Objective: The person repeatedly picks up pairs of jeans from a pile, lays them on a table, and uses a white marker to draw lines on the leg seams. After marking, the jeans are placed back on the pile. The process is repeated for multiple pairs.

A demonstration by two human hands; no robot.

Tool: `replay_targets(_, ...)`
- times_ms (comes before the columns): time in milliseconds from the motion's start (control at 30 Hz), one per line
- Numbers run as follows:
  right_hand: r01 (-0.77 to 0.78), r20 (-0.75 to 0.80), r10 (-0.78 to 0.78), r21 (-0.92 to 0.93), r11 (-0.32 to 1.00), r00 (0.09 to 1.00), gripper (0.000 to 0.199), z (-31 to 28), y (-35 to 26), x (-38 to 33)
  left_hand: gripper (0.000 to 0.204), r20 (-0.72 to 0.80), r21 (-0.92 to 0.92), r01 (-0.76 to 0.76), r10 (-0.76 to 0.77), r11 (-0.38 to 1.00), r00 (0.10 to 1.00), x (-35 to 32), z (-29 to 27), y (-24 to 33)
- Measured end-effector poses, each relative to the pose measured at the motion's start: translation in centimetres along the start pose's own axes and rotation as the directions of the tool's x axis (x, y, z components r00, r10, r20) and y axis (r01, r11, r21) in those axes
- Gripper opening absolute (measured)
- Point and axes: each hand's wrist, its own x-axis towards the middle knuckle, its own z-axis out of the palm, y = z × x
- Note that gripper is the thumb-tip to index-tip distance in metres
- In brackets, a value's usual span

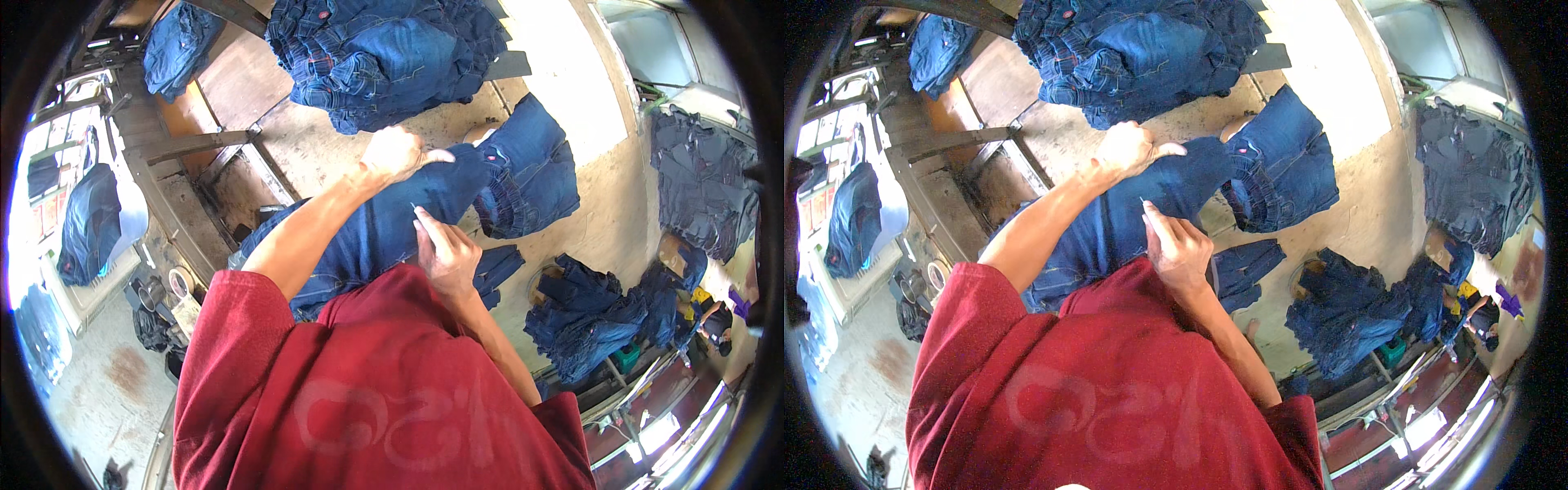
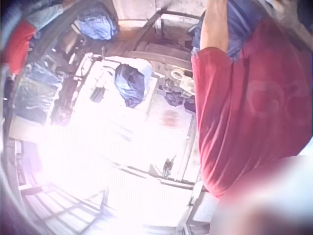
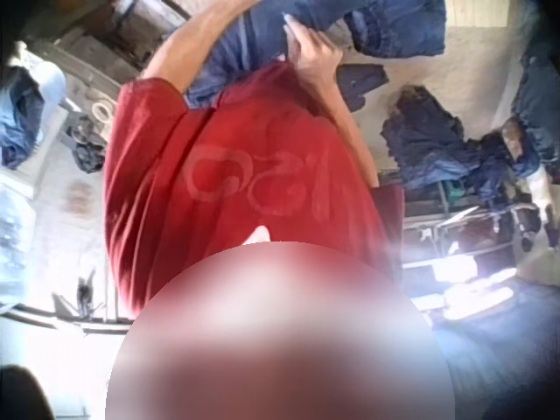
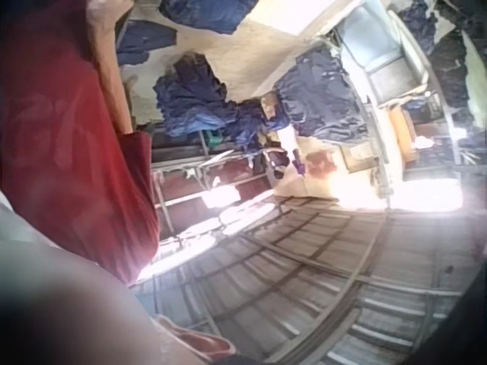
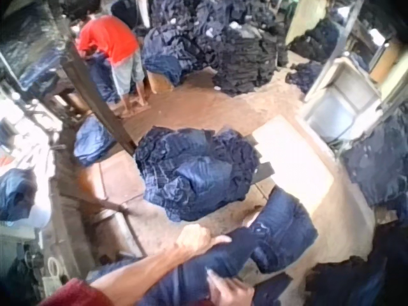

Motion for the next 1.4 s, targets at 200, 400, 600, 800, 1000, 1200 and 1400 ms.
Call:
replay_targets(200,0.029,0.046,-0.024,-0.105,0.994,0.999,0.029,2.6,-1.1,1.8,0.052,-0.087,-0.246,-0.033,0.012,0.969,0.996,1.1,-0.4,-0.7)
replay_targets(400,0.000,0.130,0.032,-0.239,0.971,0.991,0.022,4.6,-0.8,4.0,0.039,-0.040,-0.476,0.107,-0.143,0.873,0.989,1.2,-0.4,-0.9)
replay_targets(600,-0.024,0.261,0.097,-0.271,0.962,0.960,0.024,2.1,-1.3,0.9,0.034,0.033,-0.574,0.150,-0.160,0.805,0.987,1.2,-0.9,-1.0)
replay_targets(800,-0.109,0.150,0.128,-0.131,0.985,0.980,0.022,1.4,-1.3,0.3,0.032,0.125,-0.643,0.239,-0.208,0.727,0.970,1.4,-1.0,-1.2)
replay_targets(1000,-0.040,0.099,0.055,-0.152,0.988,0.994,0.019,5.1,0.3,3.1,0.031,0.094,-0.678,0.236,-0.236,0.696,0.967,1.5,-0.1,-1.4)
replay_targets(1200,-0.029,0.175,0.081,-0.278,0.960,0.981,0.022,4.4,-0.7,3.4,0.032,0.044,-0.675,0.196,-0.226,0.711,0.973,1.5,0.0,-1.5)
replay_targets(1400,-0.097,0.216,0.149,-0.234,0.967,0.965,0.022,1.9,-2.0,2.2,0.031,0.158,-0.679,0.299,-0.265,0.670,0.951,1.4,-0.3,-1.4)
